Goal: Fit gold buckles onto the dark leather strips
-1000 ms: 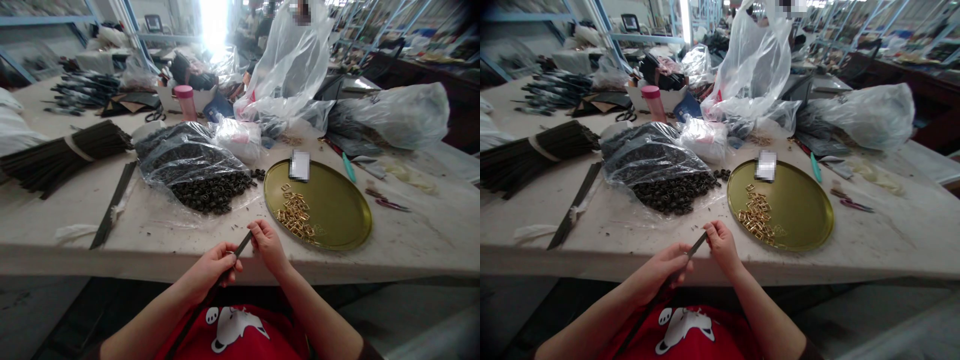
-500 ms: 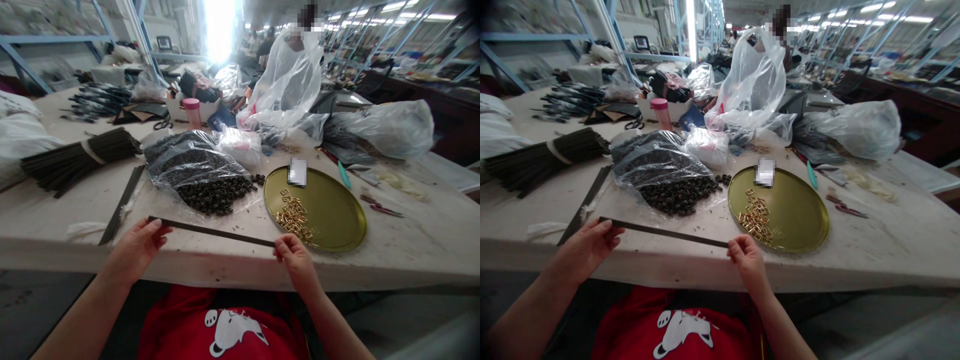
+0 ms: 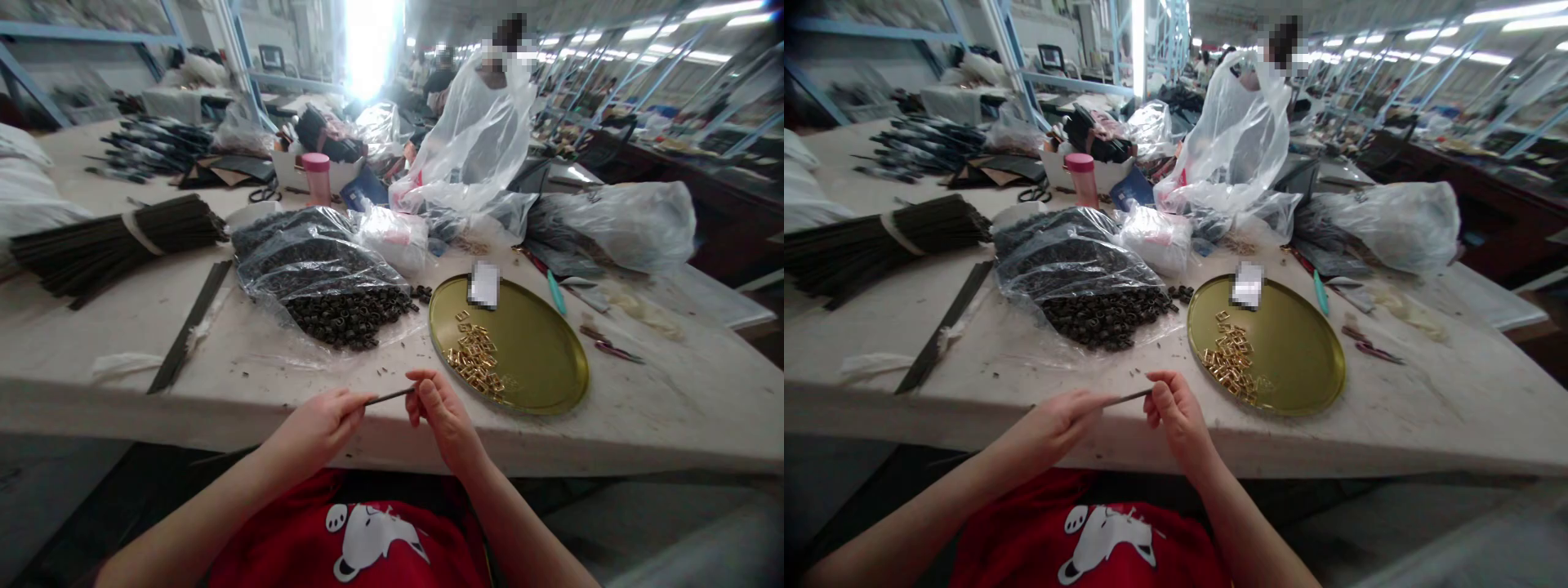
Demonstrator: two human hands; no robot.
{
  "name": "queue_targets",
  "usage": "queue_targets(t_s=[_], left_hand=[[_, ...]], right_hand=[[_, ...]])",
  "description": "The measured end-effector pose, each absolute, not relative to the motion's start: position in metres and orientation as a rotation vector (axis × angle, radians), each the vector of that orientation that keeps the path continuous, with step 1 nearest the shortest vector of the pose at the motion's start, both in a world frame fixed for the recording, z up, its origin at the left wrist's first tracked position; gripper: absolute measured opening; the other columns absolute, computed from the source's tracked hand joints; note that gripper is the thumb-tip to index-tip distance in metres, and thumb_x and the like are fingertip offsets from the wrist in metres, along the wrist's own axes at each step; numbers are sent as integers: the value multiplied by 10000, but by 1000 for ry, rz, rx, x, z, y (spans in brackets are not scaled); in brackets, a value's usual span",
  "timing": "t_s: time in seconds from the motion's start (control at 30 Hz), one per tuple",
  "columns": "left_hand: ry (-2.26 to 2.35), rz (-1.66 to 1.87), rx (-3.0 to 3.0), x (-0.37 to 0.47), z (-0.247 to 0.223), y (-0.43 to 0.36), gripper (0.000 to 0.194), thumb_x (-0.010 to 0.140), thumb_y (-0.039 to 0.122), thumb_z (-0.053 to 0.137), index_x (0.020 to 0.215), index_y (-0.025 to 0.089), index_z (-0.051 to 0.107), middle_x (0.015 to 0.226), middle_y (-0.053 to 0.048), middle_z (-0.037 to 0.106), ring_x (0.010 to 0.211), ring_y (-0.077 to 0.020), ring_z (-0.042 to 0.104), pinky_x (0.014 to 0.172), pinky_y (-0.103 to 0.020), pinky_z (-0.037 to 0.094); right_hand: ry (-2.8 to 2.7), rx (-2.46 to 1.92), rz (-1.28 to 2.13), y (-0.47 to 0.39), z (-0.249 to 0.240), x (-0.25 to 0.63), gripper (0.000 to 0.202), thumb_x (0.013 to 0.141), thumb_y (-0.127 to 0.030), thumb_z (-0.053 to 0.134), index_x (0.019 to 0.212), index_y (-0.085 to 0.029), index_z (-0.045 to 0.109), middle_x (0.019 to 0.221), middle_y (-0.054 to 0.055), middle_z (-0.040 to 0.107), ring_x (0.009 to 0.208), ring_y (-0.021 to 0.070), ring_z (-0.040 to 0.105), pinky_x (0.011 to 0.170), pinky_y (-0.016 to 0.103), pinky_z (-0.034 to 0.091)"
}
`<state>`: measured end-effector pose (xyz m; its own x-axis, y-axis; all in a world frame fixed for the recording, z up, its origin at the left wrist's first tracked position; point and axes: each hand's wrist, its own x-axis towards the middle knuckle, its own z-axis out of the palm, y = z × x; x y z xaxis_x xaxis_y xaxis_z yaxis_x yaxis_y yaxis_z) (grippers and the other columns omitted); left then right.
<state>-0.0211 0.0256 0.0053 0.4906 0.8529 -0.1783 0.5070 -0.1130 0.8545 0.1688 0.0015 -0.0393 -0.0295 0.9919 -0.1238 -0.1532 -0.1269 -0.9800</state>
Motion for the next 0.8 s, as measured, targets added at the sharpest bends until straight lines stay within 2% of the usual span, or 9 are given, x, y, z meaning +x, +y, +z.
queue_targets(t_s=[0.07,0.13,0.23,0.3,0.43,0.6,0.7,0.8], left_hand=[[1191,462,1783,-18,-2,18,281,781,320,496,1009,269,652,797,-46,596,762,-213,528,692,-260,367],[1185,444,1711,-15,-7,15,253,793,344,480,942,245,658,768,-41,578,741,-201,519,667,-257,366],[1141,372,1323,-10,-10,13,229,784,388,469,781,190,584,573,16,489,529,-137,447,491,-221,327],[1095,367,1017,-6,-9,13,193,740,375,518,764,183,518,493,61,416,419,-93,353,411,-192,262],[980,451,750,1,-7,11,180,655,251,604,784,168,510,538,58,476,416,-57,374,404,-165,267],[963,502,680,7,-8,10,201,653,243,646,780,162,514,557,46,514,426,-46,402,405,-152,278],[987,494,660,7,-9,10,229,643,263,664,778,160,510,539,46,512,423,-48,412,400,-150,287],[1018,533,642,6,-12,10,256,618,265,688,755,153,504,583,43,514,459,-50,440,412,-146,311]], right_hand=[[-1052,-1221,1359,5,-41,170,311,795,-476,477,868,-174,502,571,-42,460,492,88,417,486,222,345],[-1063,-1258,1367,4,-46,168,274,787,-440,497,838,-172,517,569,-43,457,501,88,419,490,222,346],[-1031,-1263,1415,3,-52,164,248,772,-402,510,865,-172,516,584,-44,470,507,85,426,490,220,349],[-994,-1263,1436,6,-54,163,231,757,-377,522,866,-173,506,584,-50,472,504,80,430,491,215,354],[-892,-1282,1475,12,-54,158,198,726,-339,532,830,-183,467,566,-69,464,483,71,424,483,205,358],[-913,-1280,1535,10,-60,150,153,742,-321,497,797,-191,438,568,-73,455,471,68,420,483,205,366],[-1081,-1301,1396,6,-64,151,103,783,-293,452,807,-193,454,602,-50,481,516,89,459,517,226,393],[-1428,-1349,1015,3,-61,156,102,799,-231,453,851,-189,530,784,26,571,721,142,538,665,284,438]])
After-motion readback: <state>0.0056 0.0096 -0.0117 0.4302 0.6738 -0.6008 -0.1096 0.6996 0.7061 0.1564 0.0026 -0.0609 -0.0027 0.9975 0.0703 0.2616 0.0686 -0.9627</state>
